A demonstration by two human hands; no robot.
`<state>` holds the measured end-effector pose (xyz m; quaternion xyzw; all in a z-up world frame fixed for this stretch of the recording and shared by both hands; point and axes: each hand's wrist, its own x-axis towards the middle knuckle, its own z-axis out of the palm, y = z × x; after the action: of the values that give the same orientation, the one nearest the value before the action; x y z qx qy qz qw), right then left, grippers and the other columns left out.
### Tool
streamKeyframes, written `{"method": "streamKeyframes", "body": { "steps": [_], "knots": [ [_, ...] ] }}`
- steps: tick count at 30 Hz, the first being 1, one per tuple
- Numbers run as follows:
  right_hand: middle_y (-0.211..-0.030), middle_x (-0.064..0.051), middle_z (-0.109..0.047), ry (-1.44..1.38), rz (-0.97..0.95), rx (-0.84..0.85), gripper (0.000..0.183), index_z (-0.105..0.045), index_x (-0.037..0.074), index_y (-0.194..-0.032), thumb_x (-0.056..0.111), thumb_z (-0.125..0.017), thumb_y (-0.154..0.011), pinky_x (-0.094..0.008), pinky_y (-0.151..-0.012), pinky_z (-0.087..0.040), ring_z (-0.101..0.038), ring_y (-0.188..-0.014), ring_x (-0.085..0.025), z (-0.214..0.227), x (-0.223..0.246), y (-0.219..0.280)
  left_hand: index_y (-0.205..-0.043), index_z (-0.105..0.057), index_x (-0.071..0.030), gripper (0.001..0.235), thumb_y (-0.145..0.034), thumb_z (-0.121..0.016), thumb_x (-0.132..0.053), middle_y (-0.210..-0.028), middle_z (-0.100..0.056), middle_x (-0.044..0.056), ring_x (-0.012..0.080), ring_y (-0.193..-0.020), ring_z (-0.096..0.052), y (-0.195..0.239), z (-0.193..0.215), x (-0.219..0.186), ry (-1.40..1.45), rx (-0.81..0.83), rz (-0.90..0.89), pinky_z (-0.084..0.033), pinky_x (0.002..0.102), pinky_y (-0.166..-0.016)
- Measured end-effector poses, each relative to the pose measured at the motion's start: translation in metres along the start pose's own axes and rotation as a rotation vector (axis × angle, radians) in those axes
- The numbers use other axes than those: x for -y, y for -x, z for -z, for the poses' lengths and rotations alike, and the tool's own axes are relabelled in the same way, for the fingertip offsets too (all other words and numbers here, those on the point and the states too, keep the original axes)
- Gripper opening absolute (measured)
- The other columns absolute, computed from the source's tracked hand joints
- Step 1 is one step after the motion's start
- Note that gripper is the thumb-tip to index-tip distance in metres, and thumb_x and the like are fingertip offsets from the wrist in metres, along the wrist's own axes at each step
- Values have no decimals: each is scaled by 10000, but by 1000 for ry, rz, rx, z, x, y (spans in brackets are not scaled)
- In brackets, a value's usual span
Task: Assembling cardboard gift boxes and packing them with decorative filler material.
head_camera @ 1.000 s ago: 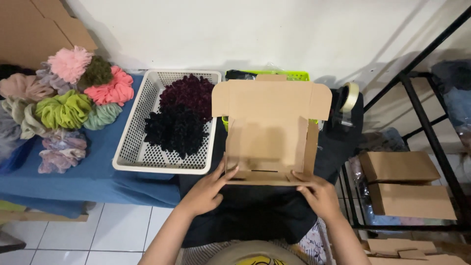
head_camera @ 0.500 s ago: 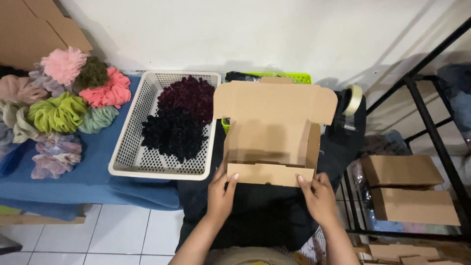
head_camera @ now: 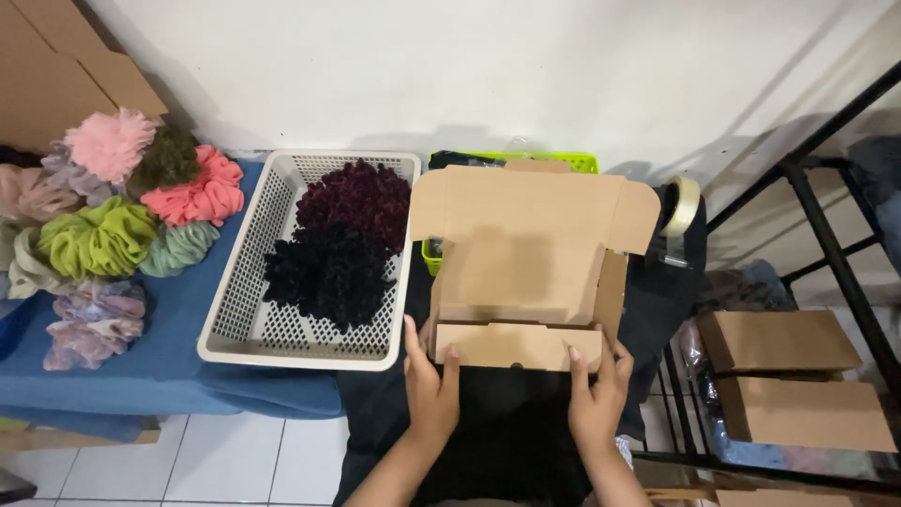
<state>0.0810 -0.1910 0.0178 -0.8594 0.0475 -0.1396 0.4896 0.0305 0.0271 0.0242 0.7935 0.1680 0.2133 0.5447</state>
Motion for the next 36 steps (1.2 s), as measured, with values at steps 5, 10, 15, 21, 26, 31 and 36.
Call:
{"method": "streamKeyframes", "body": {
  "steps": [5,10,15,21,26,31,36],
  "knots": [
    [-1358,-205,-445,10,196,-125,575,-478,82,-1474,275,-663,-966,-455,-1058,-442,-509,-1313,-356,-8,-14,-1,-1628,-169,-148,899,-923,-424,-645,-1645,-374,126,371,-1479,-353,-12,10,-30,-31,78,142,-238,458,-1178],
    [-1383,-169,-420,140,276,-191,226,-706,60,-1032,250,-725,-911,-463,-1015,-474,-582,-1159,-357,-7,-23,-1,-1598,-313,-176,767,-961,-429,-588,-1509,-557,81,309,-1299,-524,-11,4,-18,-121,102,101,-339,421,-1085],
    [-1173,-53,-658,405,973,-242,286,-766,255,-1014,511,-731,-892,-443,-797,-511,-704,-1033,-312,9,-4,-1,-1605,-288,-153,715,-991,-484,-462,-1529,-542,97,331,-1326,-524,-9,1,-18,-142,57,64,-315,466,-1120],
    [-1296,13,-682,432,845,49,253,-687,199,-1224,252,-643,-982,-441,-1016,-439,-626,-1247,-264,-8,-31,5,-1451,-479,-5,515,-1034,-560,-296,-1622,-205,336,483,-1524,-243,4,-11,0,-213,-172,-305,-248,547,-1229],
    [-1227,71,-702,428,829,53,198,-703,221,-1141,239,-674,-947,-377,-984,-408,-631,-1211,-199,-12,-28,1,-1357,-540,-64,578,-951,-656,-458,-1625,-71,335,519,-1526,-148,31,-27,40,-339,-200,-347,-168,619,-1207],
    [-1229,98,-709,465,822,25,228,-705,236,-1175,193,-638,-962,-336,-983,-388,-635,-1204,-162,-15,-25,2,-1338,-605,-72,681,-843,-787,-503,-1607,-12,328,541,-1507,-100,41,-29,70,-415,-111,-198,-160,603,-1204],
    [-1083,125,-721,481,869,-45,308,-716,253,-1023,15,-532,-961,-335,-880,-351,-646,-999,-146,-14,-16,2,-1217,-664,-141,364,-896,-802,-243,-1484,-224,213,433,-1429,-324,43,-20,66,-319,-201,-440,-334,566,-1210]
  ]
}}
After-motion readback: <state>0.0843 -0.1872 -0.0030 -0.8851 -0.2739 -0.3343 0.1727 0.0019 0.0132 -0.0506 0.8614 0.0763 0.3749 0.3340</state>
